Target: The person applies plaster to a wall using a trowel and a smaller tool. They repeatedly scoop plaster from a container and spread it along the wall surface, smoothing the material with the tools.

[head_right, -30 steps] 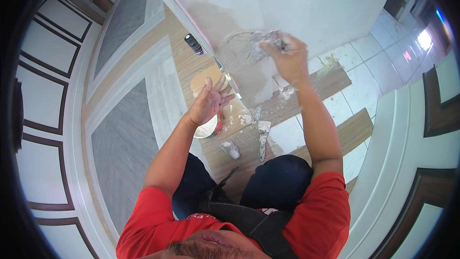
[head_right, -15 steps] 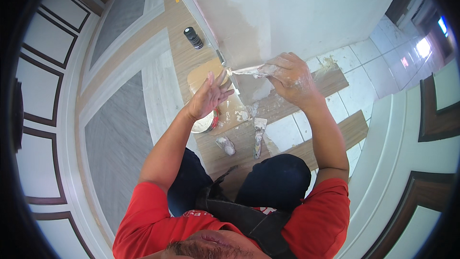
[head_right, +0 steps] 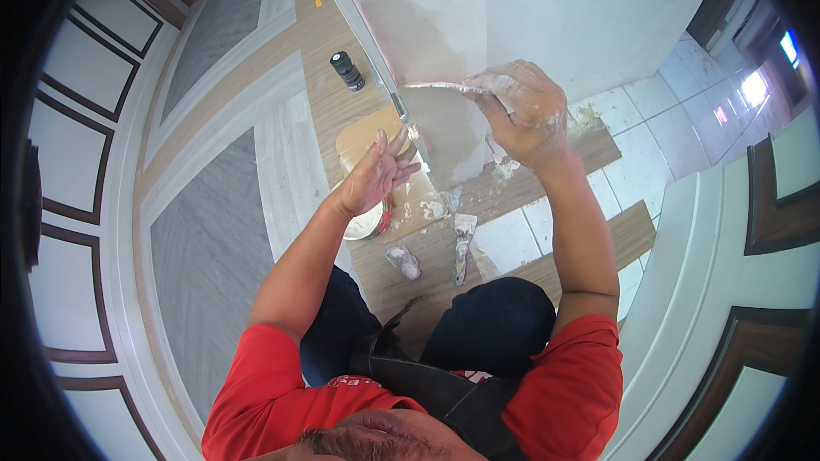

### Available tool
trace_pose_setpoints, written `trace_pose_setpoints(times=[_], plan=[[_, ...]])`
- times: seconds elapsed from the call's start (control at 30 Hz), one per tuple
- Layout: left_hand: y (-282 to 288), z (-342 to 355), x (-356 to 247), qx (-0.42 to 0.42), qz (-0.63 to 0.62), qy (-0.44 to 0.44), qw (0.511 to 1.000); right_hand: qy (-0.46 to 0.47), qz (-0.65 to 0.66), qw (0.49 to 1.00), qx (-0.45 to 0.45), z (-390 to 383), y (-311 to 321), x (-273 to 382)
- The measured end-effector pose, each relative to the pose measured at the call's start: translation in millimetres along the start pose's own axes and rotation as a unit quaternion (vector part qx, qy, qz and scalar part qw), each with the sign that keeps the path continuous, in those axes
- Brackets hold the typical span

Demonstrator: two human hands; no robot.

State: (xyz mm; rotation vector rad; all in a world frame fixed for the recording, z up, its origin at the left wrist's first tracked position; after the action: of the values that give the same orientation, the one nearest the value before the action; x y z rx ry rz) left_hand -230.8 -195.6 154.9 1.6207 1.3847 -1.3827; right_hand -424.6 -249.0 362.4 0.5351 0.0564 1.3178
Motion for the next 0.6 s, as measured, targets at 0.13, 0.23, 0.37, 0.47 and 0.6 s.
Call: trace_pose_setpoints(times=[0.13, 0.23, 0.37, 0.47, 0.6], plan=[[1.1, -0.4, 0.5, 0.001, 0.0, -0.003, 1.0, -0.024, 0.026, 0.999, -0.003, 10.1, 4.3, -5.0], [-0.2, 1.0, -0.5, 0.004, 0.0, -0.003, 1.0, -0.08, 0.059, 0.995, -0.025, 13.4, 9.9, -16.1], [0.3, 0.1, 0.1, 0.003, -0.002, 0.001, 1.0, -0.149, 0.057, 0.985, -0.069, 19.1, 24.0, -27.4], [1.0, -1.6, -1.3, -0.001, -0.003, 0.003, 1.0, -0.219, 0.0, 0.967, -0.13, 16.4, 47.6, -35.5], [-5.0, -2.0, -6.5, 0.003, -0.006, 0.003, 1.0, -0.308, 0.136, 0.924, -0.181, -4.0, 55.5, -67.1]])
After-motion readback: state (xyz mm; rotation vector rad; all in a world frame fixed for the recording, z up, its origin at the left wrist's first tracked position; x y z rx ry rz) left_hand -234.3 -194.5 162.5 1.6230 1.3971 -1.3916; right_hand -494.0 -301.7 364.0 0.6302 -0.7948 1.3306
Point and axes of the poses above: each hand's wrist, its own z-axis towards the middle knuckle, its own y-axis out of the back of the hand, x = y × z, the point moved 10 cm from there along z, towards the middle knuckle, and after that the axes turned 1 degree about y, right-handed, at the moved point
